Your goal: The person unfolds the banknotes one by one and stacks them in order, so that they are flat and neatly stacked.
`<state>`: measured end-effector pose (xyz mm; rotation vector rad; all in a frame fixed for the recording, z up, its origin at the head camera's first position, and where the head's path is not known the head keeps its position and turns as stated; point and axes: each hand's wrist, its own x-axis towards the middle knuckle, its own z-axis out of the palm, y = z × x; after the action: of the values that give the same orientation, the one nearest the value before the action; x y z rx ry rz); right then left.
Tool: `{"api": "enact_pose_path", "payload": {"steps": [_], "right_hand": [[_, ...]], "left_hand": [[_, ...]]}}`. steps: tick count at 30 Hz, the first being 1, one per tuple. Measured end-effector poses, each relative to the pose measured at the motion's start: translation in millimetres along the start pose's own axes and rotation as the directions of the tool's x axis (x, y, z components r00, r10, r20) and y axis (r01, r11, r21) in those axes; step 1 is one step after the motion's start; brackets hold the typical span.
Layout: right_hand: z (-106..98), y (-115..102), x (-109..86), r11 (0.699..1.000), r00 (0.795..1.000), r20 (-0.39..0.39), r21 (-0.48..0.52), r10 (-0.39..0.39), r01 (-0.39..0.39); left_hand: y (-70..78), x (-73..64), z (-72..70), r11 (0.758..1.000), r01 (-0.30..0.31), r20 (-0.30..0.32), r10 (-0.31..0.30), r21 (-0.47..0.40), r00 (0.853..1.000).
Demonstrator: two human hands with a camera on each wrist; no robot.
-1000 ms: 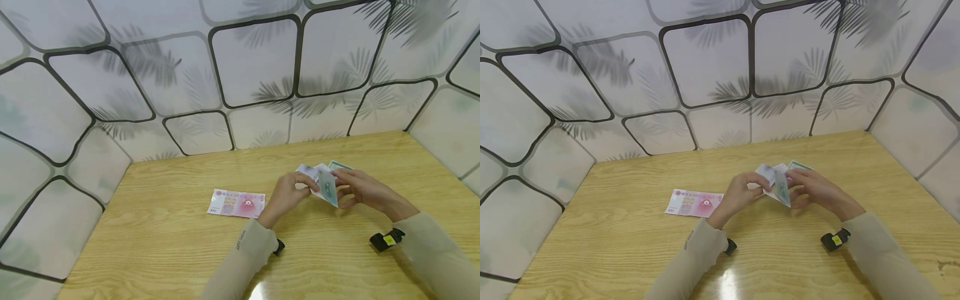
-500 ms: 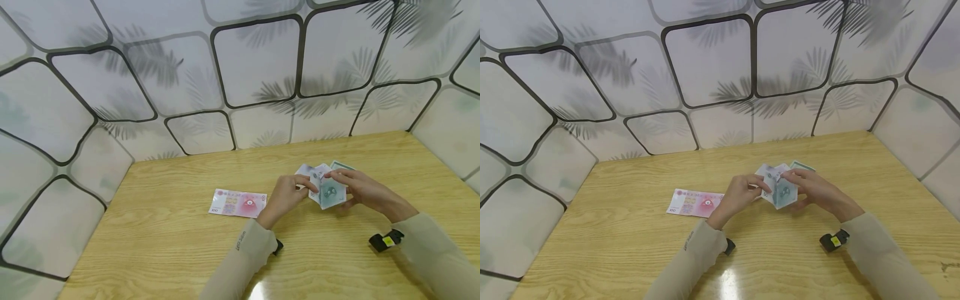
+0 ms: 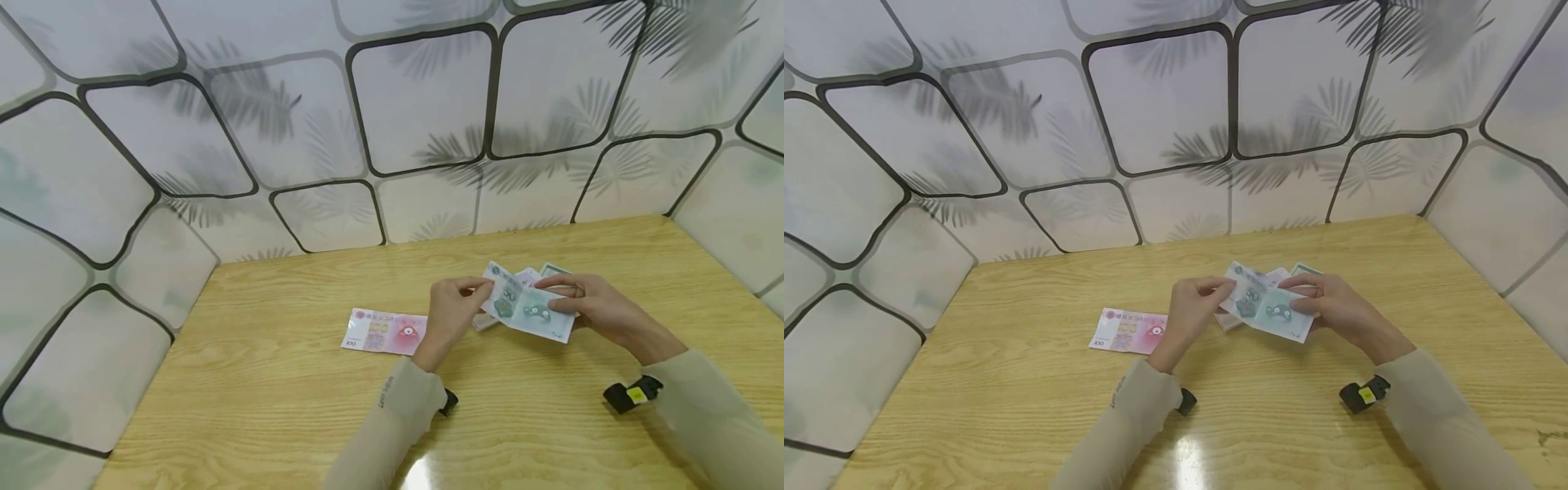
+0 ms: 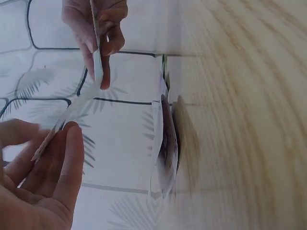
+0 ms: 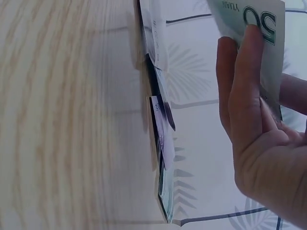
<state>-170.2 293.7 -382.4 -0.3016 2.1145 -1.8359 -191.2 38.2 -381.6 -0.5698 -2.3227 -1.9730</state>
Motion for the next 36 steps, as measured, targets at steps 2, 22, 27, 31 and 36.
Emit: {"api": "enact_pose_path", "payload": {"steps": [2, 22, 27, 31, 36], "right_hand": [[-1.1, -0.7, -0.1, 1.0, 1.0, 0.0, 0.014, -0.008, 0.008], [-0.2, -1.5, 2.1, 0.993, 0.998, 0.033, 0.11, -0.045, 0.042], [-0.8, 2.9, 2.3, 0.977, 0.996, 0.057, 0.206, -0.071, 0.058], [-0.4, 4.8, 3.6, 0.974, 0.996, 0.039, 0.214, -0.086, 0.075], [-0.6, 6.5, 5.4, 0.973, 0.993, 0.057, 0.212, -0.101, 0.087]], "left_hand": [[-2.7, 1.9, -3.0, 0.999, 0.02, 0.002, -0.02, -0.034, 1.0], [-9.3, 5.5, -31.3, 0.954, 0.268, 0.142, -0.249, -0.134, 0.958], [-11.6, 5.4, -35.2, 0.946, 0.283, 0.1, -0.269, -0.158, 0.958], [-12.3, 5.6, -38.5, 0.94, 0.295, 0.089, -0.283, -0.17, 0.955], [-14.1, 6.1, -42.6, 0.943, 0.302, 0.075, -0.294, -0.142, 0.953]]}}
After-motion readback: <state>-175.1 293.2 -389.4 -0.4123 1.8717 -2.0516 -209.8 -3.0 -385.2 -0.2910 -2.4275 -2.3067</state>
